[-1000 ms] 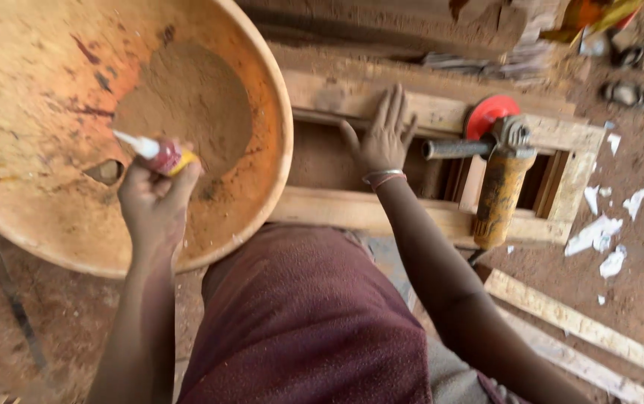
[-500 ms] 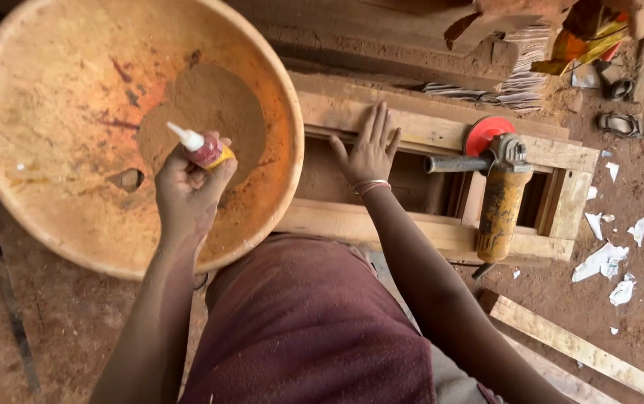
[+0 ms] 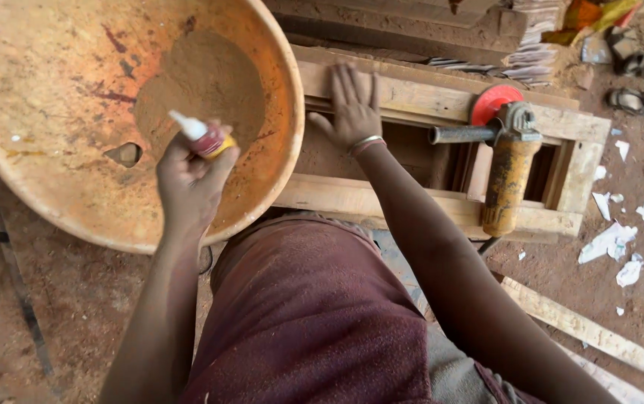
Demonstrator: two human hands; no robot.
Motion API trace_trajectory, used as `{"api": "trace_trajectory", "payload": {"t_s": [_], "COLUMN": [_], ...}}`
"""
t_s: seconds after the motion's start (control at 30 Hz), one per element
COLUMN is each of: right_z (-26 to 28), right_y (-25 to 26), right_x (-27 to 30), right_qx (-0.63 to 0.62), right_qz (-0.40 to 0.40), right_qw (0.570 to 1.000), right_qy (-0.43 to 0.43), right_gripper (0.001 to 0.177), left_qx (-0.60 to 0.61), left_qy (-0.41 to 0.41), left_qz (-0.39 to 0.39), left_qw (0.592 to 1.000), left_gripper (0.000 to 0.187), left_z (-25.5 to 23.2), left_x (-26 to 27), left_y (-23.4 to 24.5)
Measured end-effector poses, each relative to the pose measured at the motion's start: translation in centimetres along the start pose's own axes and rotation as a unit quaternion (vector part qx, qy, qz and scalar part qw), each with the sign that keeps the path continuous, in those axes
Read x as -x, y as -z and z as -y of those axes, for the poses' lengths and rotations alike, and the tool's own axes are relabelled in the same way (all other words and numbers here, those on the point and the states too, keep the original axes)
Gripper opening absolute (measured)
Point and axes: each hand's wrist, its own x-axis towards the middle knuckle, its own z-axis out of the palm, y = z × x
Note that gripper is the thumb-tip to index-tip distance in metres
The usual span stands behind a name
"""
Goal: Using an angle grinder to sand and smooth a wooden window frame or furniture component.
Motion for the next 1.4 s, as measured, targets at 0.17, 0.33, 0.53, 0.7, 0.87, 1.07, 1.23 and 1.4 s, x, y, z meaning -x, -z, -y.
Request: {"api": "trace_trajectory", "payload": {"t_s": [0.17, 0.33, 0.53, 0.7, 0.87, 1.07, 1.23, 1.4], "right_z": [-2.2, -0.3, -1.5, -7.6, -18.7, -24.0, -23.9, -16.8], "right_y": [-2.6, -2.4, -1.9, -1.4, -5.3, -8.4, -7.5, -8.5], "right_x": [3.6, 1.4, 3.6, 13.9, 22.7, 24.9, 24.2, 20.3], "right_qx": [-0.093, -0.1, -0.139, -0.206, -0.152, -0.454, -0.401, -0.588], "right_qz": [-0.096, -0.07, -0.169, -0.324, -0.478, -0.287, -0.235, -0.235], "right_qw": [0.978, 0.979, 0.974, 0.922, 0.841, 0.778, 0.824, 0.728], "right_qy": [-0.16, -0.164, -0.062, -0.046, -0.202, -0.325, -0.324, -0.263], "right_gripper": [0.108, 0.105, 0.097, 0.09, 0.081, 0.063, 0.06, 0.066], "left_qx": [-0.03, -0.09, -0.045, 0.007, 0.0, -0.006, -0.047, -0.103], "left_qy": [0.01, 0.012, -0.043, -0.031, 0.022, 0.009, 0.011, 0.048], "left_qz": [-0.045, -0.023, 0.03, -0.003, -0.044, -0.016, 0.028, 0.05], "left_qw": [0.998, 0.996, 0.998, 0.999, 0.999, 1.0, 0.998, 0.992], "left_gripper": [0.036, 0.035, 0.039, 0.036, 0.037, 0.036, 0.035, 0.036], "left_z": [1.2, -0.8, -2.5, -1.3, 0.2, -0.7, -0.2, -1.3], "left_x": [1.8, 1.4, 2.2, 6.4, 8.4, 8.5, 9.1, 8.8], "left_y": [1.4, -1.0, -3.6, -2.4, -2.2, -5.3, -7.2, -8.9]}}
